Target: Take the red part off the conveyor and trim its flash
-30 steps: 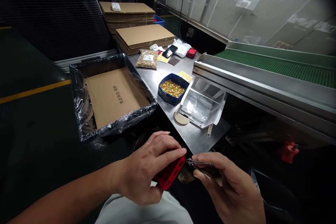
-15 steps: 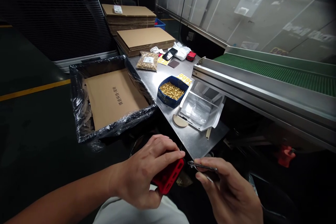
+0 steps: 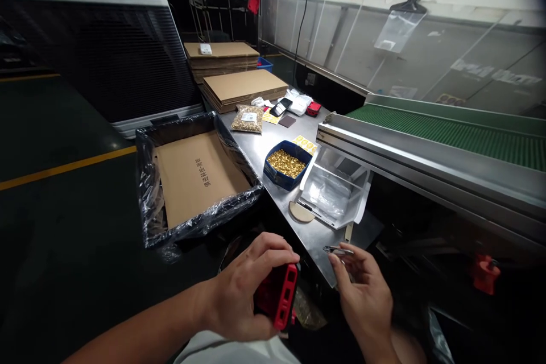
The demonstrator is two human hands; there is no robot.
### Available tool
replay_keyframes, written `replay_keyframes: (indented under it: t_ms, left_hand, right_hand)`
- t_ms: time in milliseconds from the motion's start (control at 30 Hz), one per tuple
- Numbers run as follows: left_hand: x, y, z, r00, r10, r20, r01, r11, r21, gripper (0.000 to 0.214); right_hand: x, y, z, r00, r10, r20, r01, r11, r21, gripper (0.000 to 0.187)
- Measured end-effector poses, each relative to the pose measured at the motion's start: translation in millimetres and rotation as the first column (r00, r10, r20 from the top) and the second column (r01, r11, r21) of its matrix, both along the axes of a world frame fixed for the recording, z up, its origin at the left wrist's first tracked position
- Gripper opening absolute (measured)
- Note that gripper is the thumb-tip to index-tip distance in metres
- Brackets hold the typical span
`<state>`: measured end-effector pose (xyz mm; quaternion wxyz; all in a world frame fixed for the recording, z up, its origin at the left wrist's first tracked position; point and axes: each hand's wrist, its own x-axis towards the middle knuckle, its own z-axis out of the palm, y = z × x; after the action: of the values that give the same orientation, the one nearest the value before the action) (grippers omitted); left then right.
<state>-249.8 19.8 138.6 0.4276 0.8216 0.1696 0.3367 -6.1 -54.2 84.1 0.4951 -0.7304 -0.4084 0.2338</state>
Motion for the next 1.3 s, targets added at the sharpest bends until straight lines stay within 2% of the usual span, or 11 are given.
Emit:
replay_keyframes:
  t_ms: [133, 233, 367, 533, 733, 867, 933, 1067, 1133, 1200, 1300]
  left_hand:
    - [-2, -1, 0.8, 0.999, 0.029, 0.029, -0.028, 0.999, -0.033, 0.091]
    - [0, -5, 4.6, 0.994, 0.108, 0.002, -0.105, 0.973, -0.203, 0.095]
    - [6, -10, 11.0, 0.972, 0.200, -0.122, -0.234, 0.809, -0.539, 0.082]
    - [13, -9, 15.9, 0.958, 0.210, -0.195, -0.286, 0.686, -0.669, 0.070]
    - [17, -11, 17.8, 0.945, 0.228, -0.233, -0.326, 0.632, -0.703, 0.068]
    - [15, -12, 15.3, 0.953, 0.221, -0.207, -0.302, 0.662, -0.686, 0.066]
    - [13, -12, 7.3, 0.963, 0.185, -0.194, -0.268, 0.644, -0.716, 0.071]
    - [8, -19, -30.1, 0.991, 0.080, -0.106, -0.131, 0.443, -0.887, 0.075]
    - [6, -27, -55.1, 0.994, 0.059, -0.093, -0.109, 0.397, -0.911, 0.072]
    - [4, -37, -77.8, 0.984, 0.046, -0.174, -0.178, 0.413, -0.893, 0.074]
    - [0, -47, -98.2, 0.929, 0.036, -0.369, -0.335, 0.509, -0.793, 0.075]
  right_hand:
    - [18, -3, -67.3, 0.995, -0.006, 0.097, 0.018, 0.992, -0.125, 0.049]
    - [31, -12, -88.3, 0.953, 0.022, 0.303, 0.024, 0.989, -0.147, 0.050]
    - [44, -19, -92.9, 0.971, -0.082, 0.225, 0.111, 0.987, -0.119, 0.050]
    - [53, -22, -103.6, 0.985, -0.137, 0.102, 0.157, 0.960, -0.233, 0.052]
    - [36, -17, -76.7, 0.992, -0.107, -0.061, 0.087, 0.961, -0.263, 0.050]
    - [26, -11, -72.1, 0.983, -0.019, -0.183, -0.018, 0.980, -0.197, 0.053]
    - [26, -11, -83.1, 0.992, 0.001, -0.130, -0.022, 0.987, -0.162, 0.054]
    - [34, -20, -107.9, 0.990, -0.026, 0.136, 0.048, 0.985, -0.164, 0.049]
    - [38, -25, -111.3, 0.974, -0.039, 0.222, 0.077, 0.983, -0.166, 0.047]
    - [42, -27, -106.6, 0.957, -0.021, 0.288, 0.075, 0.982, -0.175, 0.045]
    - [46, -30, -91.5, 0.945, 0.019, 0.328, 0.055, 0.975, -0.214, 0.040]
